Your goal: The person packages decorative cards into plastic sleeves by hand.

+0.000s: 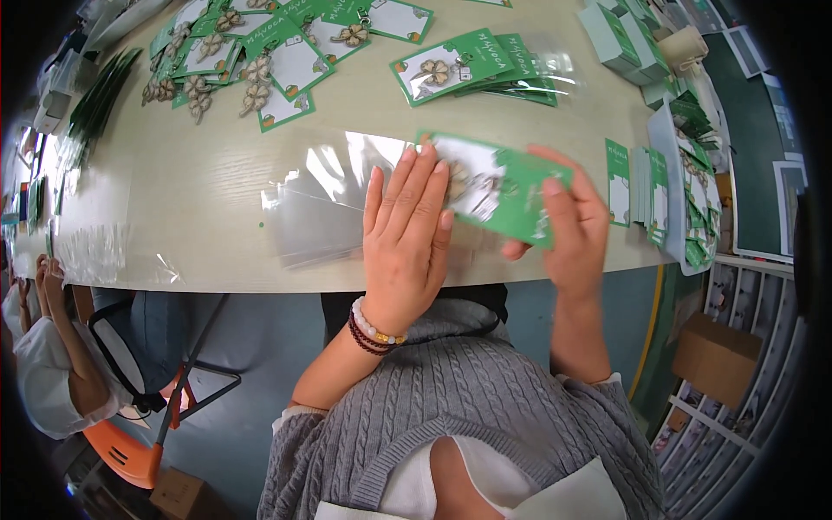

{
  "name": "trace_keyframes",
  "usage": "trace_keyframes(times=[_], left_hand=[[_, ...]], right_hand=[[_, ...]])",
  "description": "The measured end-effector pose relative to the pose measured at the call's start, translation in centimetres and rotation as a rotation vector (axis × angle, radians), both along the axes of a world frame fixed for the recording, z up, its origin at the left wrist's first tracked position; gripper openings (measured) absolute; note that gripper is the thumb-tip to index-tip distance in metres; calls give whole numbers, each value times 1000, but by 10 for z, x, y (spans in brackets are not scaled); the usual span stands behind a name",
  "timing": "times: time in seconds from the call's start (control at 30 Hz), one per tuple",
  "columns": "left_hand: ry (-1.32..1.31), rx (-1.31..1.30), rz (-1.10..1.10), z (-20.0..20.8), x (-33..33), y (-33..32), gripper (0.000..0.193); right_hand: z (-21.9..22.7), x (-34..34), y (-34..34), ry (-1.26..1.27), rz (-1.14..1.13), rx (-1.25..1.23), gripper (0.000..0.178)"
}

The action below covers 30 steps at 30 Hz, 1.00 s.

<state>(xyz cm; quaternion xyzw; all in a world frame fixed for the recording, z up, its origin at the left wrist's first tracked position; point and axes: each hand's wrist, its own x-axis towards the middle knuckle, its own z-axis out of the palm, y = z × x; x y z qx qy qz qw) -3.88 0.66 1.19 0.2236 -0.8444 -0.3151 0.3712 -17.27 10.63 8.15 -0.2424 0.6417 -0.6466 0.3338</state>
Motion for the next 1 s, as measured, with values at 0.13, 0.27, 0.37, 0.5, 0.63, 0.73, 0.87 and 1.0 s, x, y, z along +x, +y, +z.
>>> trace_keyframes(times=[0.13,0.27,0.37,0.5,0.63,0.73,0.87,1.0], left_hand=[[30,30,3,1,-1,0,40],[58,68,28,1,-5,-2,39],[127,155,41,-4,-8,-4,38],[164,256,28,-4,-6,-4,37],[56,151,19,-6,-5,0,38],[3,87,-25,-3,-6,4,38],[6,40,-59,0,-8,8,37],[10,64,-66,-1,-5,6,39]], right_hand=[[1,-6,3,26,27,-42,35],[-8,20,4,34,8,-78,37],[-17,30,12,34,20,-61,38],[-19,28,17,12,55,-22,37],[-22,21,14,8,65,-7,37],[-25,18,9,-15,92,-34,36],[-30,16,4,-30,123,-50,36],[-26,16,5,-61,71,1,36]])
